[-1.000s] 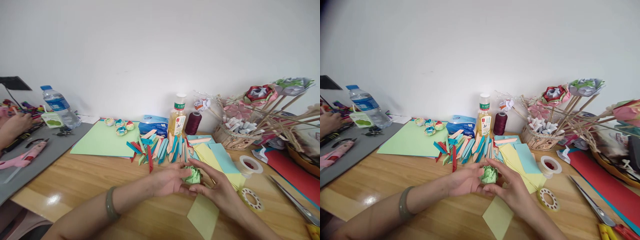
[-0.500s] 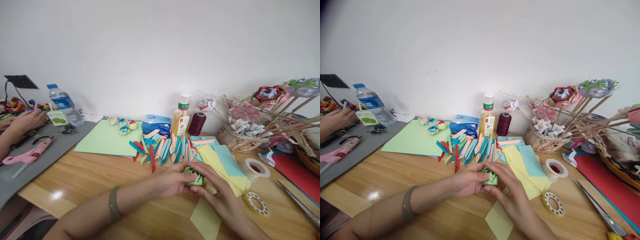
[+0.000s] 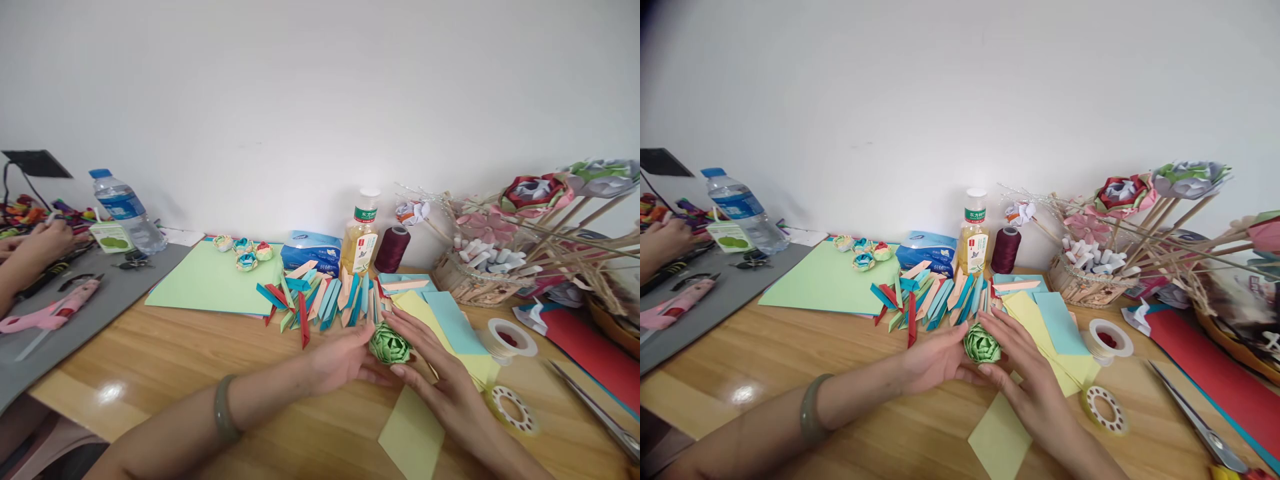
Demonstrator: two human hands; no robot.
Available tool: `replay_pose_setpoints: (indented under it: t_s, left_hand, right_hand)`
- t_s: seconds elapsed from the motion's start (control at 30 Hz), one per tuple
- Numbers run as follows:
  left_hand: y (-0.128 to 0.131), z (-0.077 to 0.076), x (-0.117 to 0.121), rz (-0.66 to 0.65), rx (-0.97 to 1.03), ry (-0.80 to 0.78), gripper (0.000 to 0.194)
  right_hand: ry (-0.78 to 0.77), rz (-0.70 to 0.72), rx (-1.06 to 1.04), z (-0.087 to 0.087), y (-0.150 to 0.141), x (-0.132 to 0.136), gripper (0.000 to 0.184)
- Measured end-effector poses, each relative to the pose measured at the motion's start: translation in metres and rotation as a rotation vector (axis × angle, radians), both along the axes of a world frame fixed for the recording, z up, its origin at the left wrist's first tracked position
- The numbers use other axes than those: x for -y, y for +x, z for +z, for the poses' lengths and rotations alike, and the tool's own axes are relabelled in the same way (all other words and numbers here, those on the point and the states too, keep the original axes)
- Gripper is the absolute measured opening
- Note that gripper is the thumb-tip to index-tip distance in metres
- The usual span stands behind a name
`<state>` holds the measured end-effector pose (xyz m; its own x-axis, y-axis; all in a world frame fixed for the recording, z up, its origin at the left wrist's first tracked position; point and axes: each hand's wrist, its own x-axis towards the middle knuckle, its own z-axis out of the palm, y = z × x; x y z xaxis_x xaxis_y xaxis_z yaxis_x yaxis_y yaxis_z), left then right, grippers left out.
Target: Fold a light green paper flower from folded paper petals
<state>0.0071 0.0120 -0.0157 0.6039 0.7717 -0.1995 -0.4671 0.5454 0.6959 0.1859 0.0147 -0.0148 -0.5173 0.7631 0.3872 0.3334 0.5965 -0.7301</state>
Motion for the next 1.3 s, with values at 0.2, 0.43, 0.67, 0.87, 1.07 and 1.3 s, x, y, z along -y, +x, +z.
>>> replay_pose_setpoints:
  t_s: [0.2,0.43,0.67,0.87,1.07,1.3]
  left_hand:
    - [-0.001,0.004,0.0,0.176,0.016,-0.04,0.023]
    - [0.0,0.003,-0.001,0.254,0.168,-0.115,0.031]
    - [0.004,-0.002,-0.003,0.321,0.023,0.012,0.048]
    - [0.012,-0.01,0.002,0.32,-0.206,0.33,0.048]
    - [0.015,-0.011,0.011,0.329,-0.619,0.562,0.045]
    - [0.012,-0.012,0.008,0.222,-0.266,0.339,0.065]
  right_hand:
    - [-0.076,-0.148,-0.057,0.007,-0.001,0.004,0.049]
    - [-0.085,-0.221,-0.043,-0.001,-0.002,-0.002,0.045]
    - [-0.379,-0.154,-0.094,0.005,0.003,-0.004,0.037]
    - [-0.491,-0.052,-0.191,-0.006,-0.003,0.001,0.064]
    - [-0.226,-0.111,0.05,-0.014,-0.006,0.006,0.056]
    - [0.061,-0.072,0.231,-0.017,-0.006,0.006,0.065]
